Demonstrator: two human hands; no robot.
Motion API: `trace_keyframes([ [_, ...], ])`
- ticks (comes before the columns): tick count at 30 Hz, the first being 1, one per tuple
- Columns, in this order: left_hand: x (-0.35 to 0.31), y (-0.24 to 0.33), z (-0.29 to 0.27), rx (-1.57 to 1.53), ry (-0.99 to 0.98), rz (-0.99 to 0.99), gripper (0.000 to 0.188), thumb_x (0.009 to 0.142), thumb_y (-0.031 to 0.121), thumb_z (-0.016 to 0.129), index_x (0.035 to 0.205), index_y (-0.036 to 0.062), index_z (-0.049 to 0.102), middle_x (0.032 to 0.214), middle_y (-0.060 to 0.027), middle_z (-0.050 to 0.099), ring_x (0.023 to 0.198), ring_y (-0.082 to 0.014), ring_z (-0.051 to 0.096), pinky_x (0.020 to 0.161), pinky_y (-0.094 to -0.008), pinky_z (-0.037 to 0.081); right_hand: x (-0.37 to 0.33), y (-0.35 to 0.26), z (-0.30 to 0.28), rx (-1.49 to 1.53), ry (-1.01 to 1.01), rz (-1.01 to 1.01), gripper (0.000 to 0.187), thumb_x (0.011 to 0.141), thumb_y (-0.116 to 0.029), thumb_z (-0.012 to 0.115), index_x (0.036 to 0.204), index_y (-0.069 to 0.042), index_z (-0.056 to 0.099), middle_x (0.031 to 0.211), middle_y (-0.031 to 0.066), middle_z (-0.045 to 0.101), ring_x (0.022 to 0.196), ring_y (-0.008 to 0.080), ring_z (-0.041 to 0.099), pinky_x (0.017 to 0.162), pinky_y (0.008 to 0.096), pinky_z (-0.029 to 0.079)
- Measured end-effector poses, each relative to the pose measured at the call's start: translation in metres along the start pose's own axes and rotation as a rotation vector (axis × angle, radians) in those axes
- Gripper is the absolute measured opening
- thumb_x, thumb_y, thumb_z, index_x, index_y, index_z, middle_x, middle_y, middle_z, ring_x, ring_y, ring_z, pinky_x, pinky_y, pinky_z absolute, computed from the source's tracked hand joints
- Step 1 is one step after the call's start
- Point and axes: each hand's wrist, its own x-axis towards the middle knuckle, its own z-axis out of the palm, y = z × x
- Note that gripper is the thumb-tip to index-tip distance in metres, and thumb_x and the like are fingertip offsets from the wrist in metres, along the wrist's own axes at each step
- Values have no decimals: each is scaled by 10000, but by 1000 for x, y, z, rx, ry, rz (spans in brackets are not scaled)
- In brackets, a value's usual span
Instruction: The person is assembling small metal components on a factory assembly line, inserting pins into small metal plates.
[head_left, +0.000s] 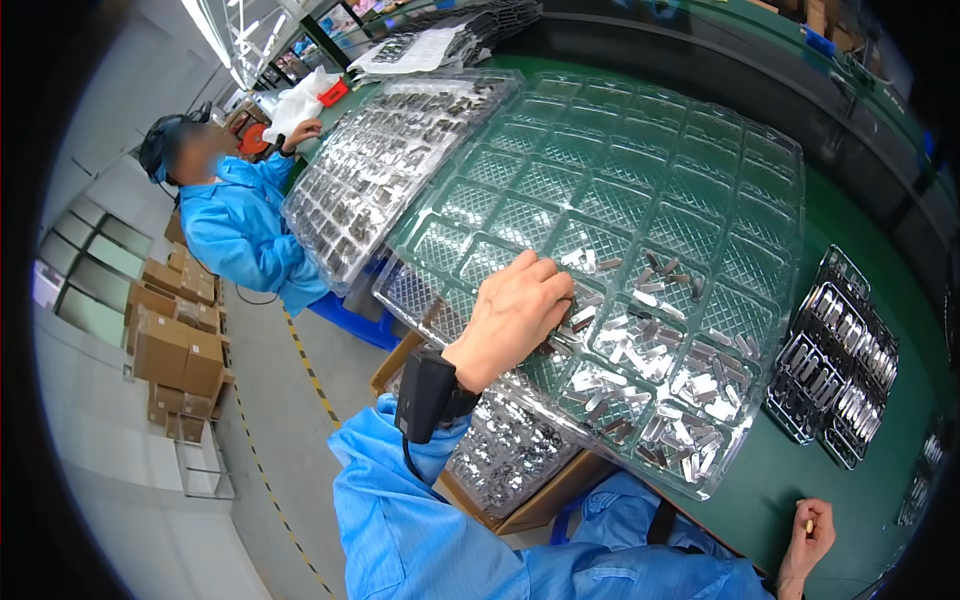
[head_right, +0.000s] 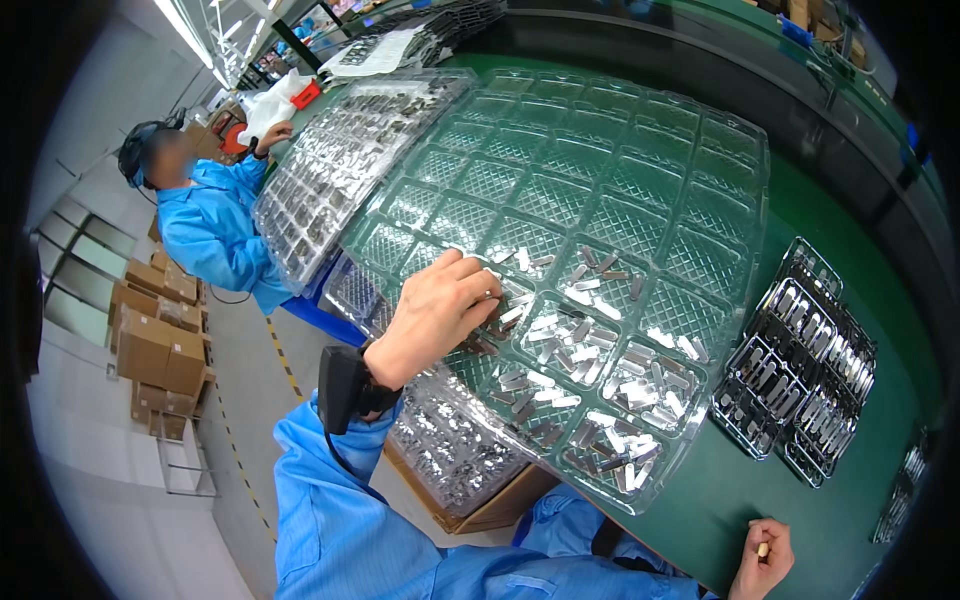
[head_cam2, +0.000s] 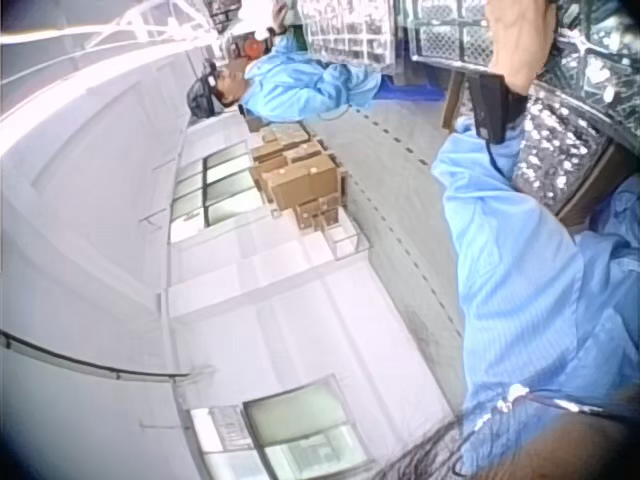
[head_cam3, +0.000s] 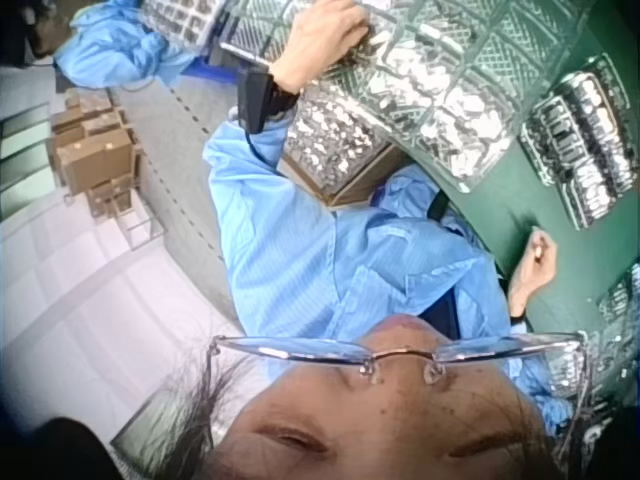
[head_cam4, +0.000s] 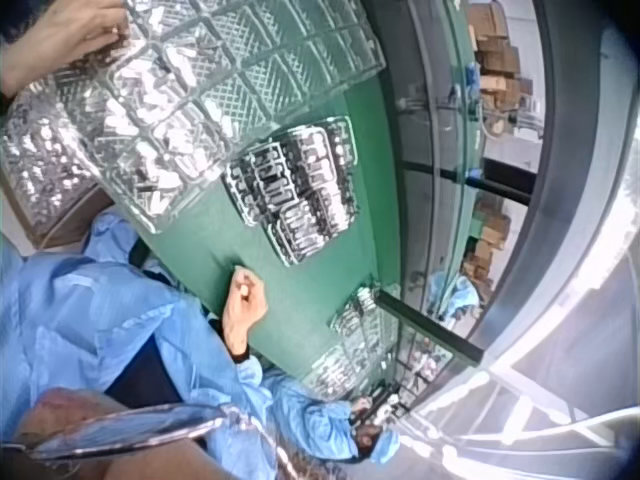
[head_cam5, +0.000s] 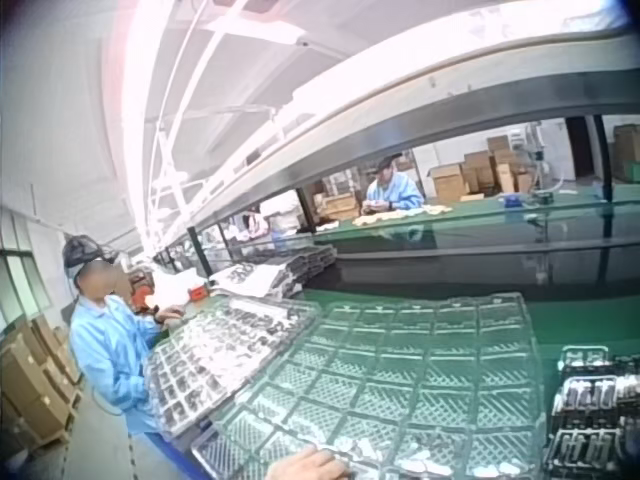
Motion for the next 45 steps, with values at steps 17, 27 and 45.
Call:
trace_keyframes([
  [17, 10, 12, -5, -100, -216, -10, 107, 673, 143, 669, 703, 68, 599, 670, -17, 527, 729, -206, 521, 636, -326, 433, 0, -7, 0, -46, 10, 30, 154, 874, -148, 530, 798, -14, 532, 675, -30, 442, 599, 37, 338, 523, 191, 248],
  [27, 10, 14, -11, -121, -133, -57, 41, 663, 81, 626, 677, 60, 595, 674, -32, 548, 713, -215, 543, 625, -330, 446, -1, -2, 0, -20, -4, -20, 168, 871, -158, 525, 799, -6, 524, 702, -14, 451, 625, 55, 354, 545, 200, 266],
  [45, -51, 12, -30, -325, -283, -384, 86, 716, 115, 654, 758, 45, 626, 590, -44, 525, 561, -175, 516, 525, -307, 410, 0, -5, 2, -2, -1, 2, 168, 879, -162, 524, 803, -12, 513, 677, -36, 404, 601, 41, 323, 528, 190, 239],
])
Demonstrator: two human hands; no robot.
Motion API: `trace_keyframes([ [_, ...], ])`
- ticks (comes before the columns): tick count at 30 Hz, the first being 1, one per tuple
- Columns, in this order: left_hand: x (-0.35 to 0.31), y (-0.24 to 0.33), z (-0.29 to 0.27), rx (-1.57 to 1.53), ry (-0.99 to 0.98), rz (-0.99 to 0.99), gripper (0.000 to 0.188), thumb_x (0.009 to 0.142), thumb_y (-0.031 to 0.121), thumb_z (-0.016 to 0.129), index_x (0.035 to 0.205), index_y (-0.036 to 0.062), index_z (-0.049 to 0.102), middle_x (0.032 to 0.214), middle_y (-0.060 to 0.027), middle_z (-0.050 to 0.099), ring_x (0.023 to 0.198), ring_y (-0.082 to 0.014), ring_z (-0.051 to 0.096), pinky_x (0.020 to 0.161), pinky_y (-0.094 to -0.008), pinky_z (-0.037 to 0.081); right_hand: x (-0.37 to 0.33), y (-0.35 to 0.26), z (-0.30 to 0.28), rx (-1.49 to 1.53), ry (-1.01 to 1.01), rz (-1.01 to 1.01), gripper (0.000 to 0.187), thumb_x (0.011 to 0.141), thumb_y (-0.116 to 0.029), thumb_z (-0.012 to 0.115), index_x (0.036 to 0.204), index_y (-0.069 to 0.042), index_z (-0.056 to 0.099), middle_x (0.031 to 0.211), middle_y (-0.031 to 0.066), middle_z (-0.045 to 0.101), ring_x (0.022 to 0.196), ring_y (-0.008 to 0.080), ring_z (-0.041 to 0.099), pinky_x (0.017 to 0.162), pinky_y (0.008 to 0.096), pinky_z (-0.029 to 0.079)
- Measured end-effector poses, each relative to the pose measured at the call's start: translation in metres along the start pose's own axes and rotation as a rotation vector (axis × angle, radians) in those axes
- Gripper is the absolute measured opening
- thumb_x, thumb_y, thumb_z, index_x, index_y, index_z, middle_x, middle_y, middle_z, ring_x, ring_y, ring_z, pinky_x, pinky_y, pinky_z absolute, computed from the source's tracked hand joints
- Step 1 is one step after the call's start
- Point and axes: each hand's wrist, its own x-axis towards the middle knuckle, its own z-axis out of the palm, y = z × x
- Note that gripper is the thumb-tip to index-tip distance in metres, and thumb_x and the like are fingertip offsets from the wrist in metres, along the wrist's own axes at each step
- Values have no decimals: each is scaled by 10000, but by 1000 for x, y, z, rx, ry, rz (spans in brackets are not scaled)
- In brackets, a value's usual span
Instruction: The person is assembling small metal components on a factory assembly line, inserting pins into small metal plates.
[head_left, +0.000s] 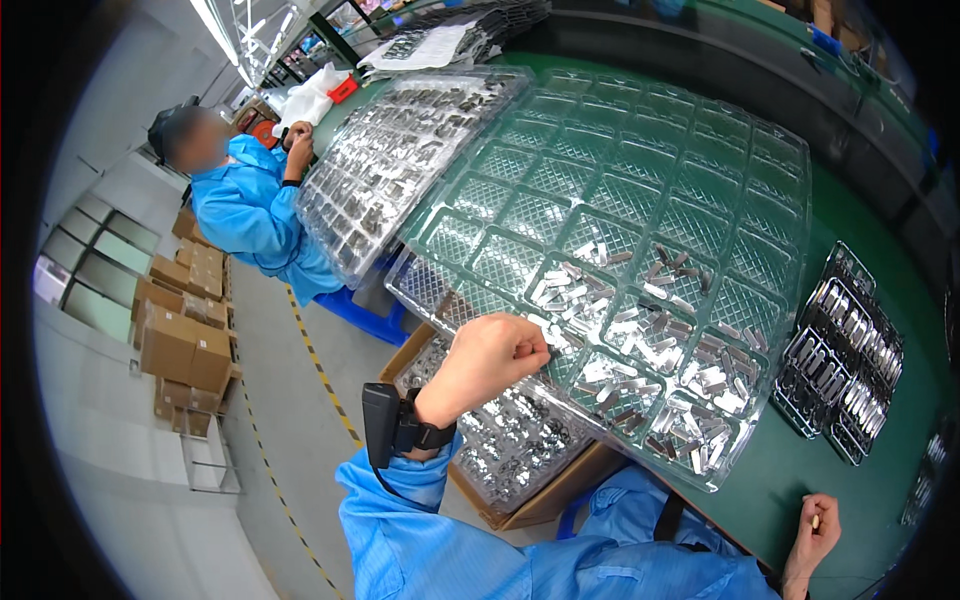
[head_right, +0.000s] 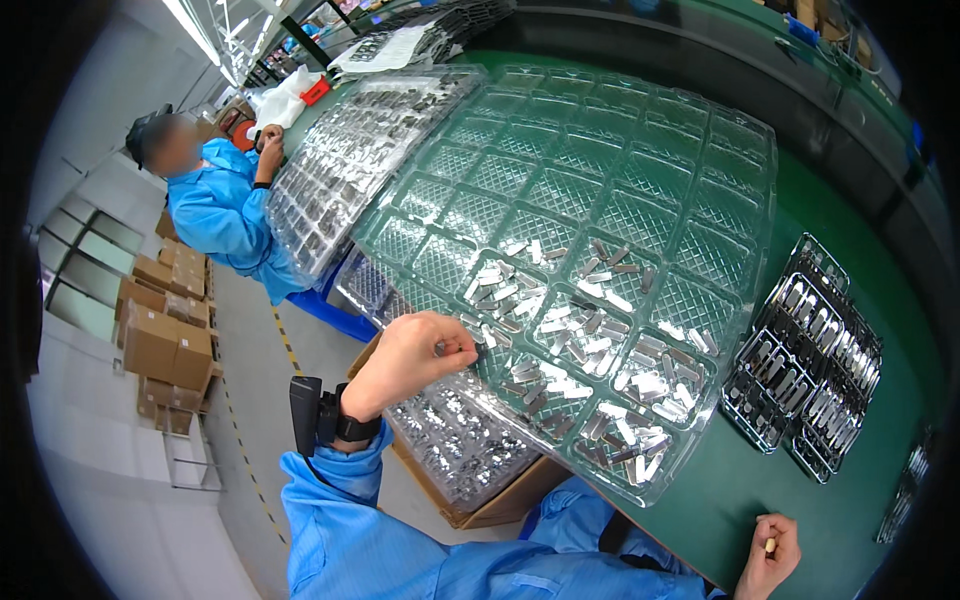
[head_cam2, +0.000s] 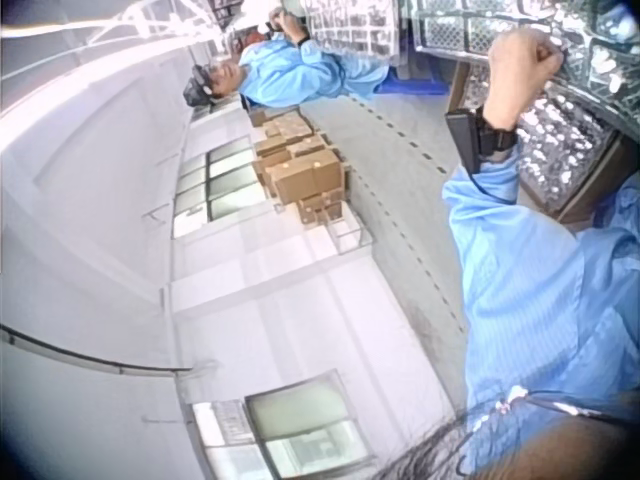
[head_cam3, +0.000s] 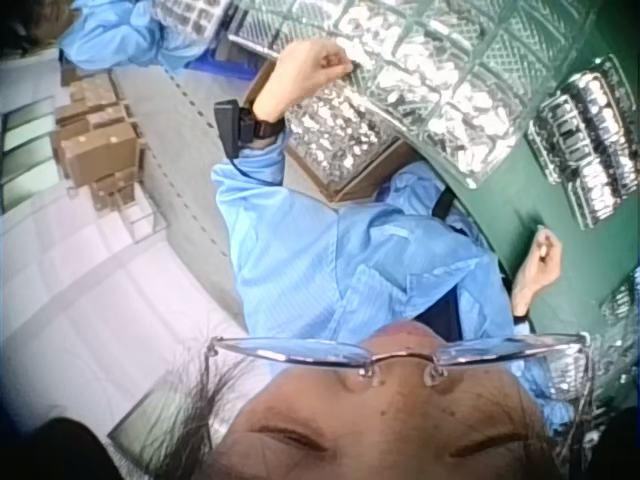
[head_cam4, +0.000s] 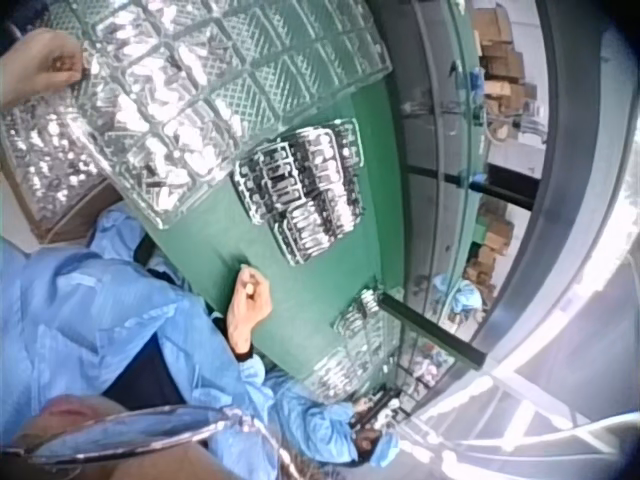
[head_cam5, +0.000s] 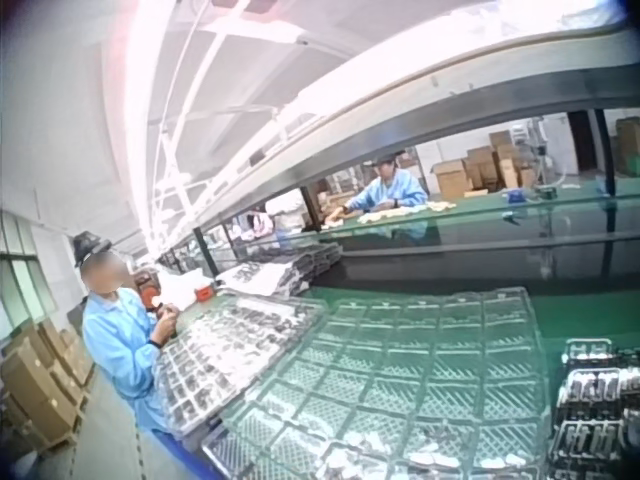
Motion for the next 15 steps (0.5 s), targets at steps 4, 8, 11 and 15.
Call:
trace_keyframes([
  [4, 4, 2, 5, 33, -51, 150, 85, 702, 131, 675, 739, 73, 625, 611, -38, 516, 641, -206, 537, 582, -320, 433, -2, 2, -2, -49, -8, -44, 162, 878, -157, 517, 807, -12, 511, 678, -35, 401, 594, 42, 322, 523, 191, 239],
  [8, 12, 9, 10, 34, -2, 167, 85, 699, 121, 679, 738, 74, 621, 604, -37, 513, 629, -197, 543, 574, -307, 436, -2, 3, -5, 10, -14, 29, 144, 871, -132, 515, 799, -7, 515, 674, -28, 412, 579, 47, 320, 509, 202, 243],
  [11, 15, 6, 17, -8, 165, 126, 92, 695, 93, 688, 742, 65, 614, 646, -40, 549, 617, -174, 551, 550, -287, 432, 8, 1, 2, -7, 30, -29, 114, 850, -97, 542, 788, -1, 535, 668, -14, 455, 573, 50, 349, 503, 205, 265],
  [15, -20, 18, 15, -46, 372, 96, 86, 701, 52, 683, 758, 49, 618, 681, -57, 569, 599, -145, 529, 528, -260, 414, -13, -29, -7, -56, 22, -17, 65, 800, -66, 584, 774, -8, 571, 651, 29, 540, 578, 77, 463, 537, 204, 358],
])
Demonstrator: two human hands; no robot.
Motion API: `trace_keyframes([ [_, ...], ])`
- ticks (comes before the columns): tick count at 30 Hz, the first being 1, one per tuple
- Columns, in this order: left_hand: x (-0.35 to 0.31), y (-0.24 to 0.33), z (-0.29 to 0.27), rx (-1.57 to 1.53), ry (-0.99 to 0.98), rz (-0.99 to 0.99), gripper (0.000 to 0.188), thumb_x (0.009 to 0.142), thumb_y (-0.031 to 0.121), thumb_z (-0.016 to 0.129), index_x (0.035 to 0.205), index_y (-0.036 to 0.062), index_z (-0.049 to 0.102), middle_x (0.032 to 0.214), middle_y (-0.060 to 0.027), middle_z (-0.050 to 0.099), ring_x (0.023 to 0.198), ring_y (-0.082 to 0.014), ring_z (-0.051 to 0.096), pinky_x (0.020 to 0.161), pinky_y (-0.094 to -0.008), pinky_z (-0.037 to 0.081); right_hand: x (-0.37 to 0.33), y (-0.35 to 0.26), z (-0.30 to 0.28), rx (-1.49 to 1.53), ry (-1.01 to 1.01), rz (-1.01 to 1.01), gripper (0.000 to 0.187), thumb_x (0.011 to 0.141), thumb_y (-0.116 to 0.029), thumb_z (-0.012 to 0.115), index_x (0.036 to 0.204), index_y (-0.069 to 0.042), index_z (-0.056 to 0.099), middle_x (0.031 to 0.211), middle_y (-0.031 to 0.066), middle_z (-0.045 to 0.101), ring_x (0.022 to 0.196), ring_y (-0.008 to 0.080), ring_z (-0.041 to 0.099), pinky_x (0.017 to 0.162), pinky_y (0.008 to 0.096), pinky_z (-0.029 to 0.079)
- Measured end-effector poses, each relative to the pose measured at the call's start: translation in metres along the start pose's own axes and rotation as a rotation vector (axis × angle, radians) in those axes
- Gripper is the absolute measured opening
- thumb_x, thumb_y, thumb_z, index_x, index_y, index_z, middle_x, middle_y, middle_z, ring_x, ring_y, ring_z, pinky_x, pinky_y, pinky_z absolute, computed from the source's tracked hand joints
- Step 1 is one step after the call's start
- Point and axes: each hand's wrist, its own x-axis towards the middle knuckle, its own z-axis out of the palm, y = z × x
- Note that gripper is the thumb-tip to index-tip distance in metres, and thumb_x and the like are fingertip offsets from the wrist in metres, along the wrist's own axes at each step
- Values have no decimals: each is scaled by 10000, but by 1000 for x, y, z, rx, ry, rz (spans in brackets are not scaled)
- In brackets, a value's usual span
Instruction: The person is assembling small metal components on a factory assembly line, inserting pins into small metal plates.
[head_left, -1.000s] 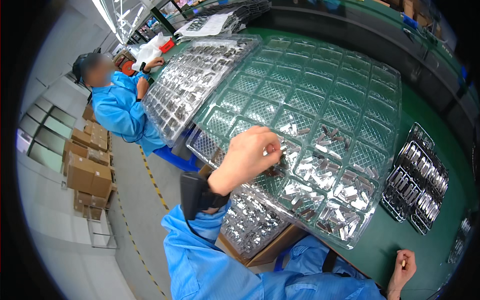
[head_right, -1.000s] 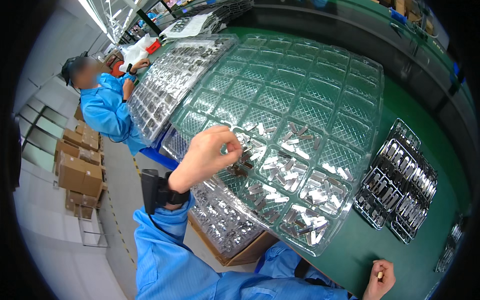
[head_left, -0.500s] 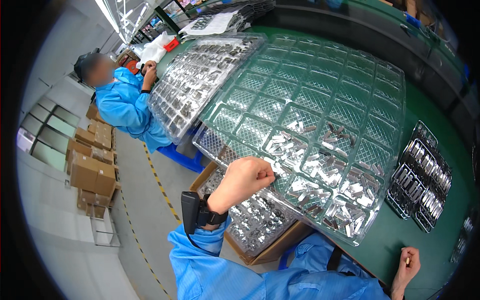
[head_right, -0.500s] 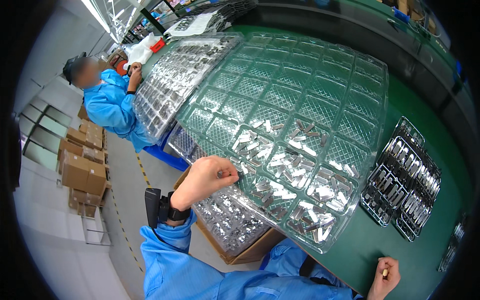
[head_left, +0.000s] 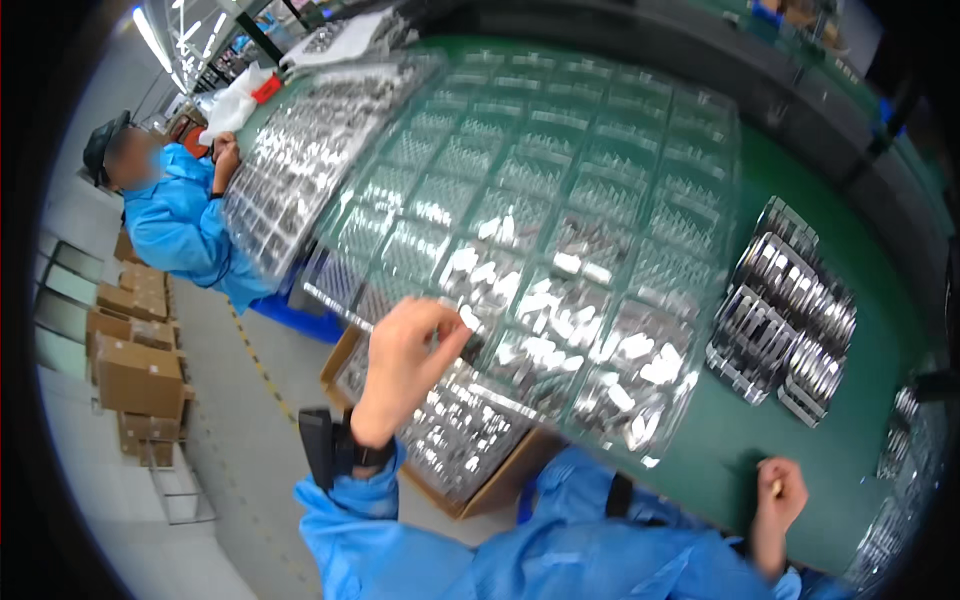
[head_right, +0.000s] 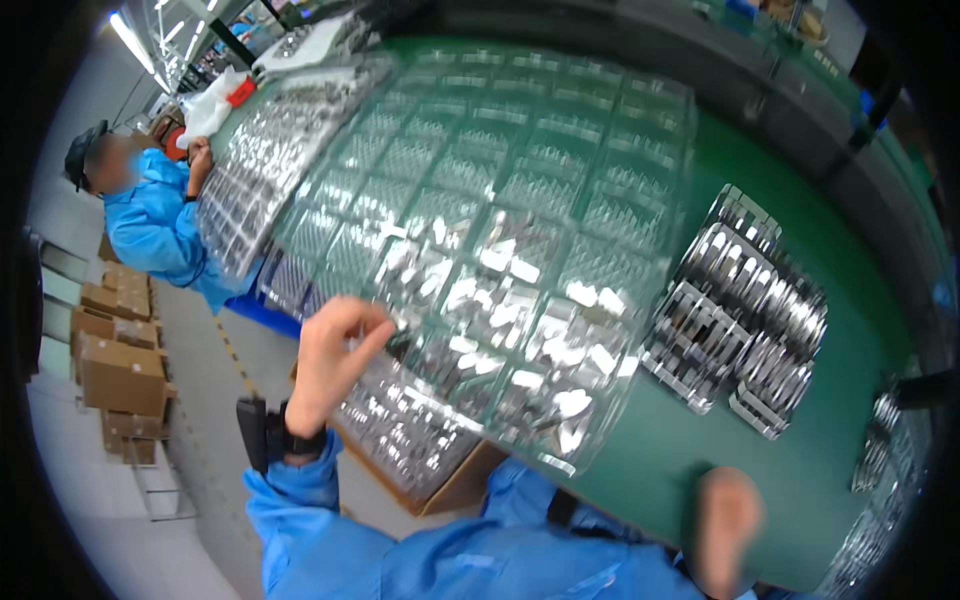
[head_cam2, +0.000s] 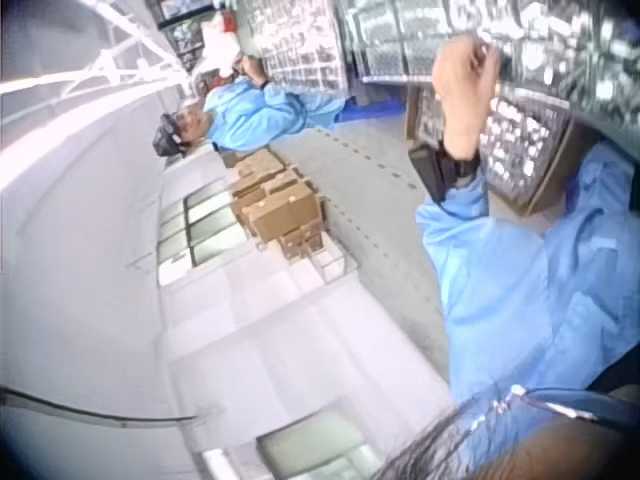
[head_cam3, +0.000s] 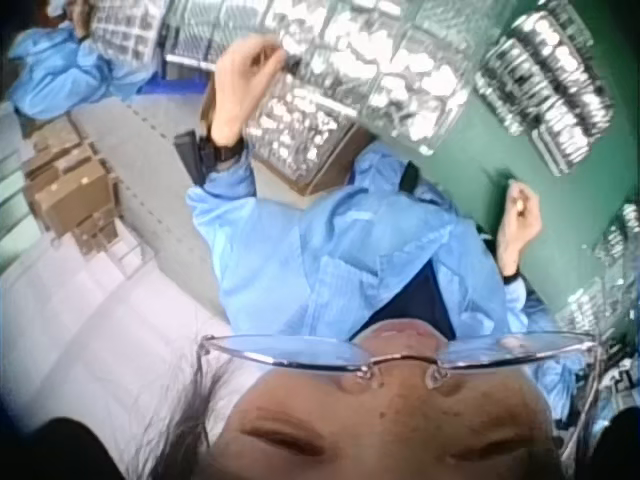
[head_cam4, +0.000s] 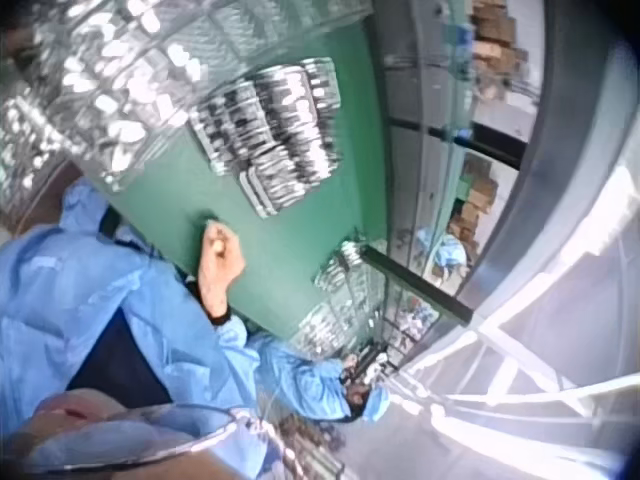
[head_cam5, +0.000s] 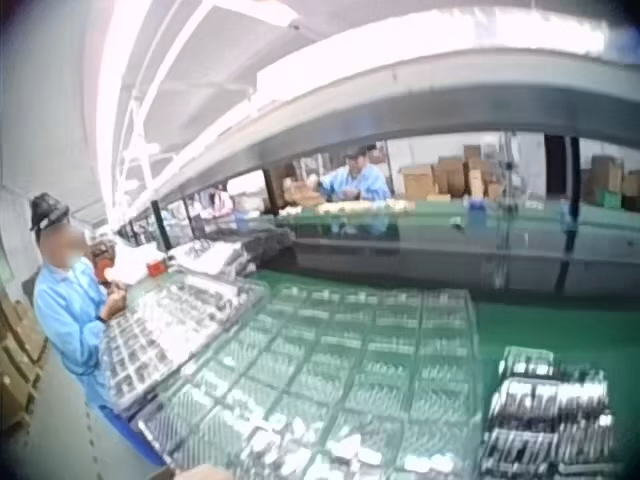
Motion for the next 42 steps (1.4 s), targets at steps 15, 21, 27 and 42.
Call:
trace_keyframes([
  [15, 64, 33, 35, 205, -50, 426, 96, 704, 75, 639, 796, 63, 612, 770, -45, 539, 765, -235, 492, 698, -336, 406, 13, 8, 5, 133, 0, -17, 57, 798, -36, 591, 747, -14, 577, 546, -32, 457, 489, 29, 364, 451, 193, 272],
  [21, 78, 29, 46, 338, -176, 500, 125, 674, 106, 664, 784, 65, 623, 753, -34, 527, 758, -212, 495, 669, -314, 420, 11, 26, 4, 128, -47, -31, 114, 831, -105, 586, 771, -13, 556, 572, -36, 433, 508, 36, 337, 473, 201, 241],
  [27, 84, 24, 64, 352, -141, 567, 117, 652, 108, 671, 741, 68, 607, 707, -20, 504, 712, -195, 487, 637, -306, 420, 10, 20, 3, 131, -49, 38, 112, 811, -102, 612, 750, -18, 572, 556, -15, 463, 497, 58, 382, 473, 214, 286],
  [42, 93, 9, 58, 390, -196, 690, 99, 675, 99, 643, 708, 56, 560, 702, -30, 486, 717, -186, 496, 618, -295, 433, 14, 10, 3, 102, -76, 14, 201, 856, -190, 569, 776, -8, 538, 650, -25, 440, 568, 48, 317, 508, 213, 231],
])
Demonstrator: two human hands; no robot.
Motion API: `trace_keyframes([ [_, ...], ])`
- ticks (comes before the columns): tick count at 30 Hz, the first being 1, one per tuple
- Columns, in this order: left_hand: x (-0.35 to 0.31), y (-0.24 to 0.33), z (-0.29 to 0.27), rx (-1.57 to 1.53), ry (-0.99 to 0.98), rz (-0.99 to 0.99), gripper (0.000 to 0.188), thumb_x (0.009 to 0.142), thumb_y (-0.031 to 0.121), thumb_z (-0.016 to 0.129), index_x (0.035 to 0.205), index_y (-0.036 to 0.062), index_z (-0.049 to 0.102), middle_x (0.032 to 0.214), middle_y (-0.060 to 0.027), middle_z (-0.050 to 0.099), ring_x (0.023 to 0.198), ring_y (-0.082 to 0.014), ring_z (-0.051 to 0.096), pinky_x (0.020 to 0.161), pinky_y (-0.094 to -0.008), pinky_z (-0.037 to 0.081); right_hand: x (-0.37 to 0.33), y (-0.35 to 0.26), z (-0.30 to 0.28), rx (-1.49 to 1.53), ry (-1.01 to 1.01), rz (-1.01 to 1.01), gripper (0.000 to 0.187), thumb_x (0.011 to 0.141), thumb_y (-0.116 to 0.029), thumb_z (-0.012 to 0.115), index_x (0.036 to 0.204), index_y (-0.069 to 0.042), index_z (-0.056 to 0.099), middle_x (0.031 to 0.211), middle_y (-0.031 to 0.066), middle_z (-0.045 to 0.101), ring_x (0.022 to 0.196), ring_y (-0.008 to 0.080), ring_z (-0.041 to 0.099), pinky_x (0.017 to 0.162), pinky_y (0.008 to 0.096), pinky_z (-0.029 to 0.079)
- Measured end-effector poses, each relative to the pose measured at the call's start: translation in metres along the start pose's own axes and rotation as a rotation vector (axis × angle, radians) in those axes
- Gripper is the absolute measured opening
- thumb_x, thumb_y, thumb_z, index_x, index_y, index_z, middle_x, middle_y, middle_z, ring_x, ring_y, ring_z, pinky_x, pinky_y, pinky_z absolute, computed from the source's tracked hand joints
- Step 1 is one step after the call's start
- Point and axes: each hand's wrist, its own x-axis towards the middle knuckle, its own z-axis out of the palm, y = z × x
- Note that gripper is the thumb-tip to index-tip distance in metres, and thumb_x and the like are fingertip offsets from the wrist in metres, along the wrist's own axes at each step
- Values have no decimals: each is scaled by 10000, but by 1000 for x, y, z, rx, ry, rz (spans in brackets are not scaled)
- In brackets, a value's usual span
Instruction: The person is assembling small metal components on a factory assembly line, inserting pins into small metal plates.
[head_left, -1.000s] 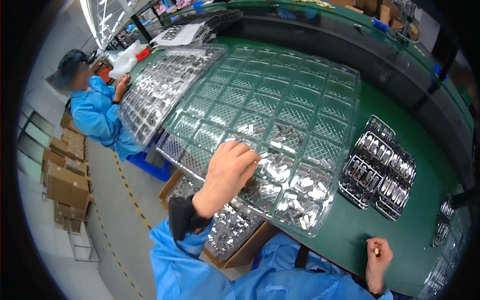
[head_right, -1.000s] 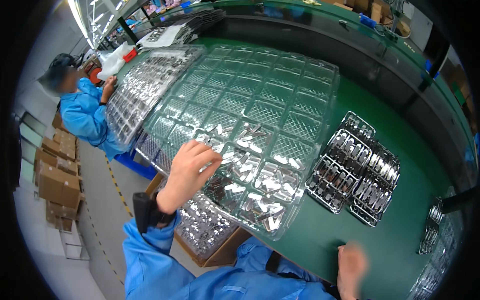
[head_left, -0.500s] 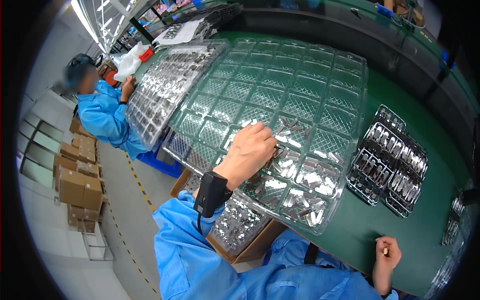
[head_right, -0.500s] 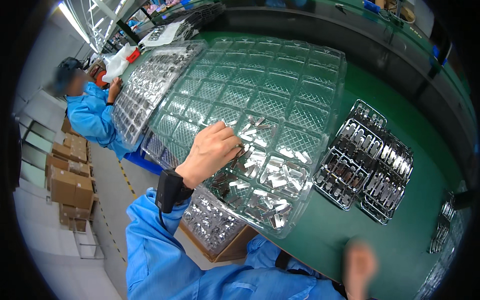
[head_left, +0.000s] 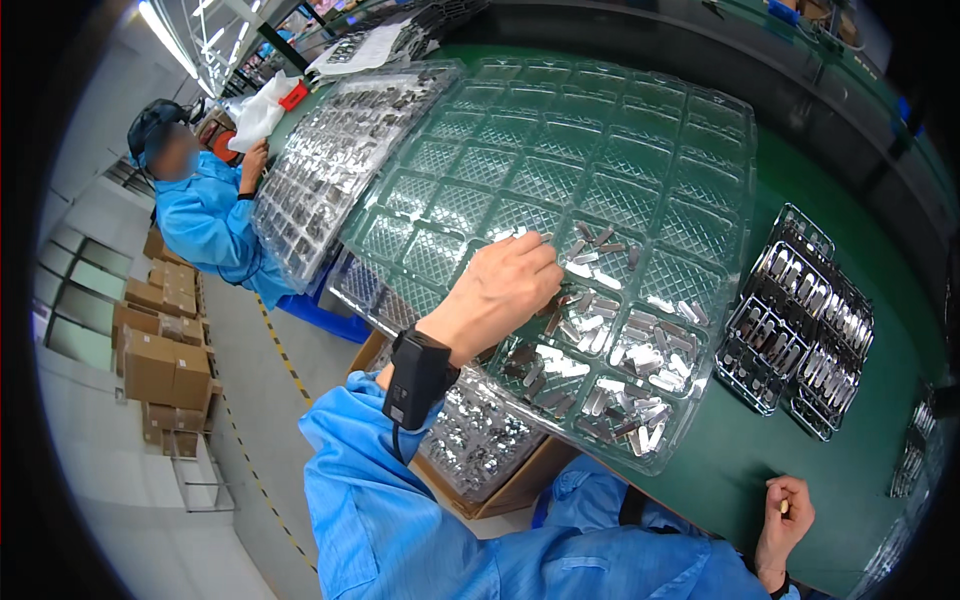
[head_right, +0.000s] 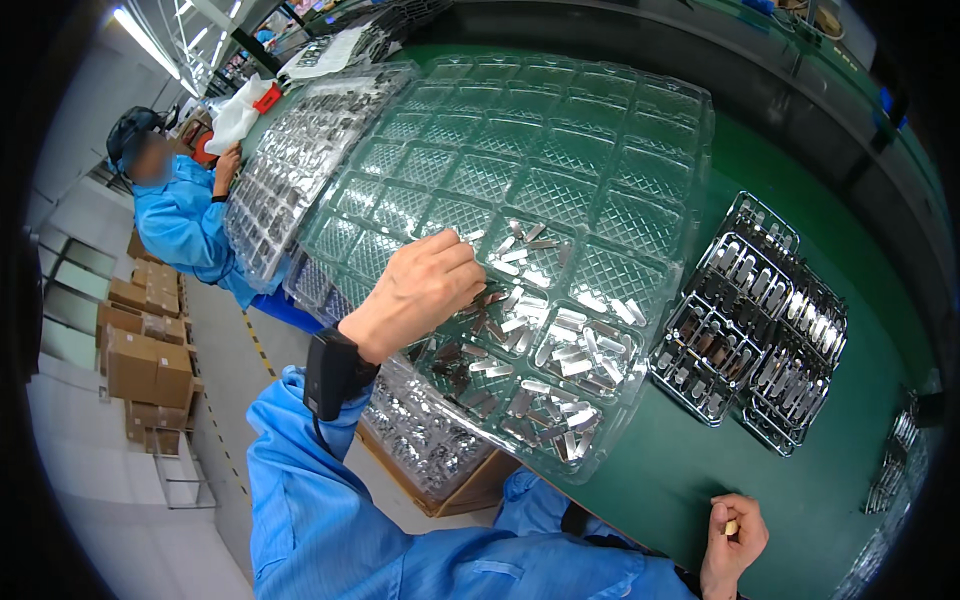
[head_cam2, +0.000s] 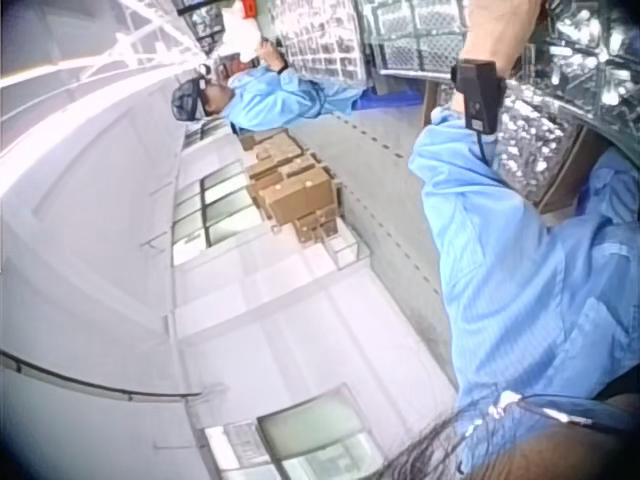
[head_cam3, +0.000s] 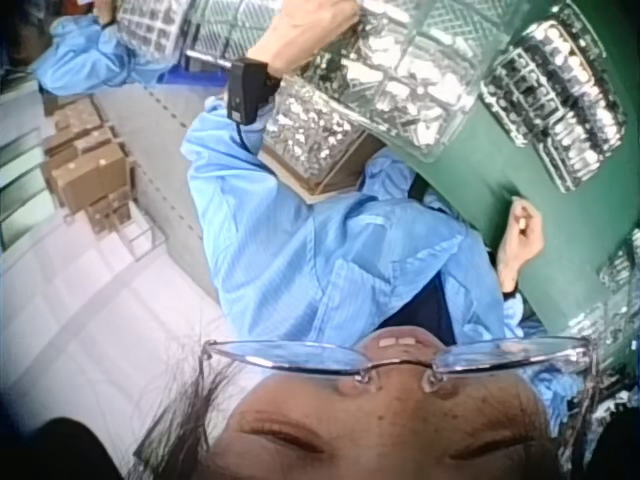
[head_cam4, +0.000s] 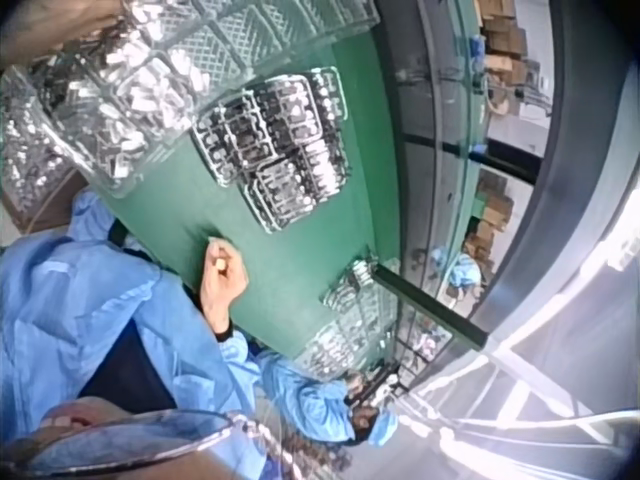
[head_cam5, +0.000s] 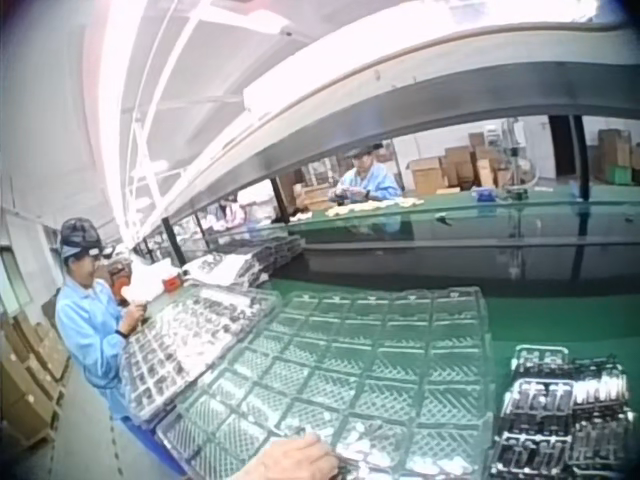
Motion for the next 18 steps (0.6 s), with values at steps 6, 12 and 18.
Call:
trace_keyframes([
  [6, 2, -5, -9, -97, -37, -30, 76, 699, 96, 643, 705, 59, 577, 714, -22, 509, 736, -189, 506, 622, -306, 445, -1, 2, 0, 6, -1, 22, 195, 853, -184, 568, 776, -7, 538, 648, -22, 443, 566, 50, 314, 505, 218, 226],
  [12, -3, -4, -4, -101, 10, -64, 85, 691, 105, 658, 717, 68, 586, 700, -19, 504, 713, -188, 505, 606, -301, 442, -1, 2, 1, 6, -1, 17, 175, 853, -163, 563, 779, -6, 539, 642, -22, 438, 563, 50, 312, 499, 220, 219],
  [18, -3, 11, -7, -187, 83, -86, 115, 668, 122, 682, 736, 77, 602, 701, -17, 506, 704, -188, 503, 597, -300, 436, -1, 2, 0, -8, -9, 3, 159, 851, -148, 560, 784, -5, 539, 649, -16, 452, 561, 51, 315, 498, 219, 224],
])
